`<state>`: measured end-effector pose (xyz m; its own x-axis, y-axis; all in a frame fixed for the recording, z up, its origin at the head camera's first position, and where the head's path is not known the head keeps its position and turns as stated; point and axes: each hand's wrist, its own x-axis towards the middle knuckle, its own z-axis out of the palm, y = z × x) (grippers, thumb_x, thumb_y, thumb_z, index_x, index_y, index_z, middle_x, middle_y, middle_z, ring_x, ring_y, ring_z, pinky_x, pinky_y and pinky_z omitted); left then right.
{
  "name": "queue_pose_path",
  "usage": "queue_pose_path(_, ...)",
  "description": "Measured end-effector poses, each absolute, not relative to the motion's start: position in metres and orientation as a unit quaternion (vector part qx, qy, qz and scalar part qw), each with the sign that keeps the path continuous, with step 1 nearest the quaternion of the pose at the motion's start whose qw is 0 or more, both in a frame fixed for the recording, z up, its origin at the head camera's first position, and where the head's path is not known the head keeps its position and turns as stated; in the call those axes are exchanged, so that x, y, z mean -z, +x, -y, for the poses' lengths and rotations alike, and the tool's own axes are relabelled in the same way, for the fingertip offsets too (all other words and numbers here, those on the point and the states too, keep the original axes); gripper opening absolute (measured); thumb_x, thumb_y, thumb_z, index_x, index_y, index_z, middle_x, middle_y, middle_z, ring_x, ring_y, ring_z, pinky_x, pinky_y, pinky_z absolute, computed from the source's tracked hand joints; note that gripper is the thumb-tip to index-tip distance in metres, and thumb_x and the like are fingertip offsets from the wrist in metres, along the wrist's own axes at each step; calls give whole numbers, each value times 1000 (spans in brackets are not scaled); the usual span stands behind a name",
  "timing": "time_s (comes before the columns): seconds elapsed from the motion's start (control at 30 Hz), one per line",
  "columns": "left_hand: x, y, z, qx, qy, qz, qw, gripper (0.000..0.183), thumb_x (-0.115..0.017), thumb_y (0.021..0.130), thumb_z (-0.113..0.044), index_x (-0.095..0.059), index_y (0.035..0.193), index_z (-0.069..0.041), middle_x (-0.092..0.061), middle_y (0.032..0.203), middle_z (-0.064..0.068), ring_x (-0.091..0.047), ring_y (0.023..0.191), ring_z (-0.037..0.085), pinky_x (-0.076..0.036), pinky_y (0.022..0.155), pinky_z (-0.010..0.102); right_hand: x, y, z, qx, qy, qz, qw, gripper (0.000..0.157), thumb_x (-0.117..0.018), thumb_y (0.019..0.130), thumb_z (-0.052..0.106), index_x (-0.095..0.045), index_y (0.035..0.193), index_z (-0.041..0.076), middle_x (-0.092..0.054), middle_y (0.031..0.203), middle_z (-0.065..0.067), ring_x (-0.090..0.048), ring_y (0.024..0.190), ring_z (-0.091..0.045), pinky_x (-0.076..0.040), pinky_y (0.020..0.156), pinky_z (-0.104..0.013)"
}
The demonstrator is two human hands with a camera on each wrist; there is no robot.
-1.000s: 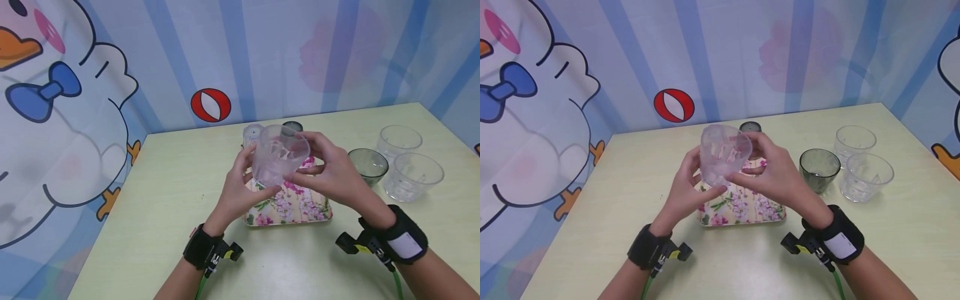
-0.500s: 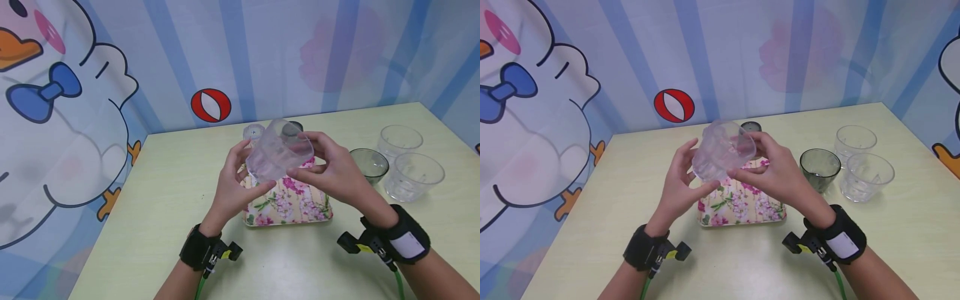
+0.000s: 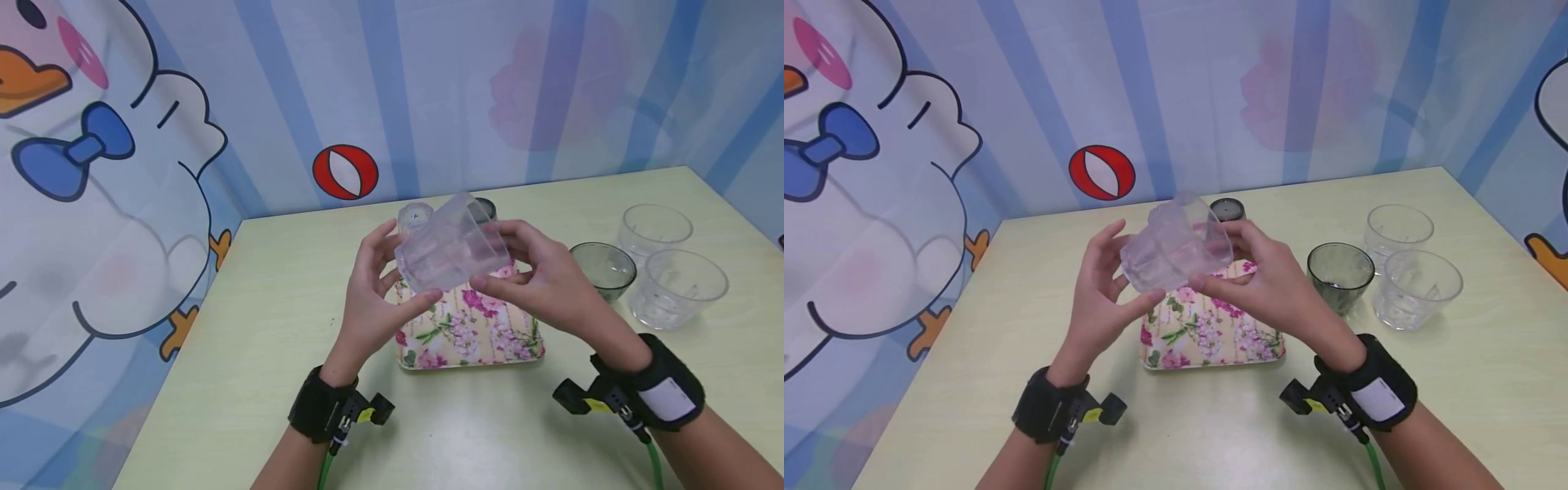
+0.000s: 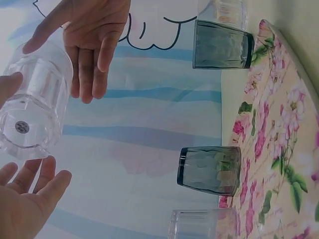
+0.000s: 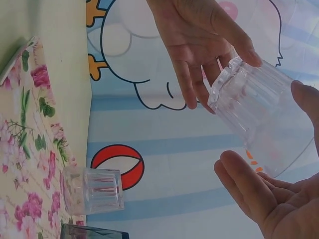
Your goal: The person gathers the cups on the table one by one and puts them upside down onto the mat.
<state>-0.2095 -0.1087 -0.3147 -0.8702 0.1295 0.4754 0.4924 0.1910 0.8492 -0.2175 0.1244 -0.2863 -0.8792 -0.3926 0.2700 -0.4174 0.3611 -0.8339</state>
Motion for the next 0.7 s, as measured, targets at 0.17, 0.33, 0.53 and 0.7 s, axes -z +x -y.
queue_pose_path(0.17, 314, -209, 110, 613, -213, 745, 155, 87, -81, 76, -18, -30, 147, -18, -49, 136, 10, -51, 127, 20, -48, 105, 30, 287, -218, -125, -507, 246, 826, -2, 59, -71, 86, 25, -43, 135, 8, -53, 135, -16, -55, 125, -36, -61, 81, -32)
queue_pose_path(0.33, 313, -208, 112, 630, -225, 726, 159, 88, -81, 76, -30, -29, 146, -16, -48, 135, 12, -51, 125, 21, -48, 105, 30, 289, -218, -125, -507, 248, 825, -13, 55, -72, 85, 26, -46, 131, 7, -56, 131, -15, -58, 122, -35, -61, 79, -31)
queue_pose_path(0.53, 311, -208, 112, 638, -242, 710, 175, 94, -79, 74, -47, -30, 146, -13, -48, 133, 17, -52, 124, 20, -48, 105, 31, 292, -218, -124, -509, 258, 821, -23, 58, -72, 85, 26, -46, 134, 9, -57, 131, -15, -61, 117, -35, -61, 75, -28)
queue_pose_path(0.7, 308, -207, 112, 644, -247, 701, 181, 98, -76, 72, -55, -30, 146, -10, -48, 132, 19, -53, 124, 21, -49, 104, 30, 295, -220, -123, -514, 267, 814, -36, 66, -73, 85, 26, -42, 142, 14, -57, 131, -13, -64, 110, -31, -61, 70, -26)
